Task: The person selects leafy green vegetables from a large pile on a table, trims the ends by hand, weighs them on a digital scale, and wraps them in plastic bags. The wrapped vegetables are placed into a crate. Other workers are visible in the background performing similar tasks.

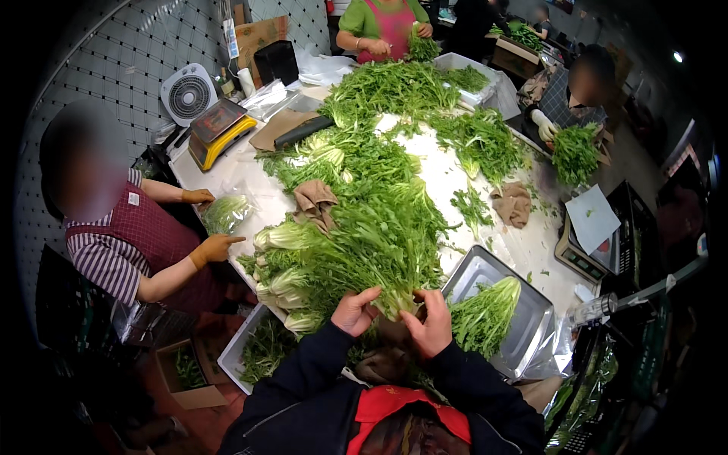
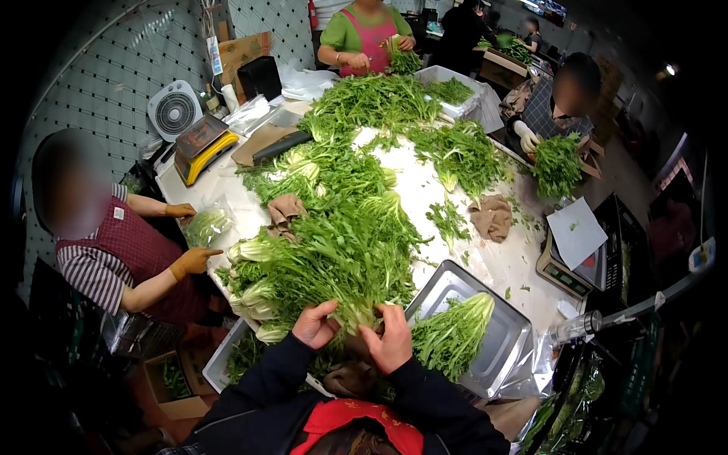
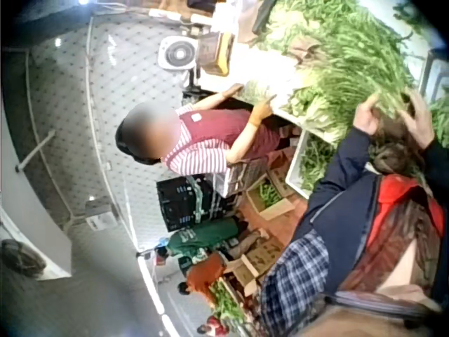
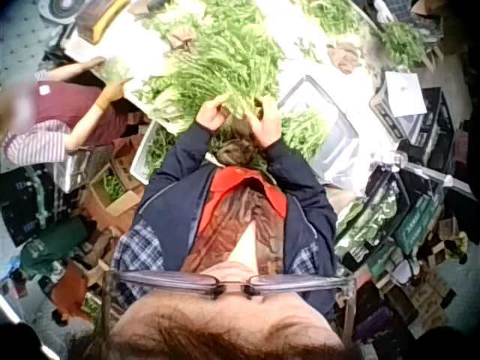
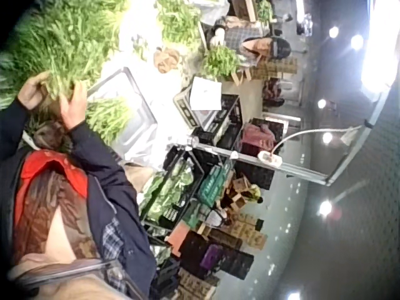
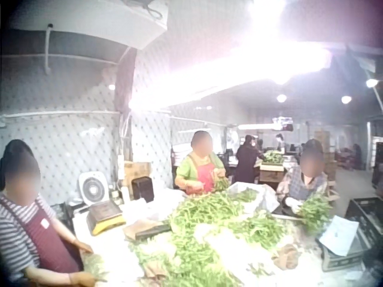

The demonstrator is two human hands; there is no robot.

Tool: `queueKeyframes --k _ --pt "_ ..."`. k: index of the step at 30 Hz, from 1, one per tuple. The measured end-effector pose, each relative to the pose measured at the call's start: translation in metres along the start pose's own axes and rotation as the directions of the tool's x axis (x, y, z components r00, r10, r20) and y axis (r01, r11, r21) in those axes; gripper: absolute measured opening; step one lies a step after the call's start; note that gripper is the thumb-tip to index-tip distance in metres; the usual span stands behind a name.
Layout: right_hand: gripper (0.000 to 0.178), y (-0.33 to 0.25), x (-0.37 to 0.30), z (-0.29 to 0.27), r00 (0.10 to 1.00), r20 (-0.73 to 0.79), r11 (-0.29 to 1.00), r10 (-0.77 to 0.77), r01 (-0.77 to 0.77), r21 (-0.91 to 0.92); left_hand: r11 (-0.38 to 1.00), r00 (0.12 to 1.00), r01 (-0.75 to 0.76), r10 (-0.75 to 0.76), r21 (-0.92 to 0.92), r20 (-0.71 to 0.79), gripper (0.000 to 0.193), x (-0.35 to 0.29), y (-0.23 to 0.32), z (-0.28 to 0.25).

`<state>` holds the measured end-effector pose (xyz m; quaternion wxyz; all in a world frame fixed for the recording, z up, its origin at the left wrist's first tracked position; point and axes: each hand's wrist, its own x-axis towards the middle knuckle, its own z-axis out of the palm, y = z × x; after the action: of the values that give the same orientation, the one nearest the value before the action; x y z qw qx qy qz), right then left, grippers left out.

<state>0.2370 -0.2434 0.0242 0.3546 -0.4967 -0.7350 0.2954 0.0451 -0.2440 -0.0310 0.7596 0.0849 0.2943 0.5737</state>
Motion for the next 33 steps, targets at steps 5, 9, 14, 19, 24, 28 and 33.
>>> queueKeyframes --k 5,9,14,19,24,28,33 --pt "0.019 0.007 0.002 0.007 0.992 -0.119 0.993 0.033 -0.018 0.119 0.998 1.000 0.017 -0.018 -0.055 -0.018 0.037 0.002 -0.006 0.000" --pt "0.011 0.019 0.004 0.011 0.989 -0.124 0.996 -0.074 0.079 0.033 0.994 0.998 -0.027 0.020 -0.103 -0.062 0.034 0.002 -0.013 -0.004" --pt "0.008 -0.003 0.024 -0.021 0.852 0.279 0.467 0.443 -0.485 0.739 0.993 0.999 0.019 -0.023 -0.117 -0.036 0.035 0.004 -0.015 -0.009" --pt "0.005 -0.031 0.060 -0.062 0.939 0.021 0.385 0.344 -0.162 0.908 0.984 0.994 0.067 -0.079 -0.164 -0.071 0.043 0.001 -0.020 -0.021" --pt "0.008 -0.040 0.083 -0.090 0.965 -0.106 0.504 0.242 -0.032 0.863 0.962 0.995 0.095 -0.090 -0.257 0.034 0.051 -0.005 -0.020 -0.021" --pt "0.032 -0.020 0.064 -0.058 0.988 -0.131 0.969 0.076 -0.042 0.245 0.966 0.997 0.053 -0.039 -0.253 0.062 0.050 -0.012 -0.019 -0.010" --pt "0.027 -0.007 0.015 -0.018 0.957 0.251 0.985 0.145 -0.164 0.058 0.984 0.998 0.007 0.005 -0.178 0.065 0.046 -0.010 -0.018 -0.008"
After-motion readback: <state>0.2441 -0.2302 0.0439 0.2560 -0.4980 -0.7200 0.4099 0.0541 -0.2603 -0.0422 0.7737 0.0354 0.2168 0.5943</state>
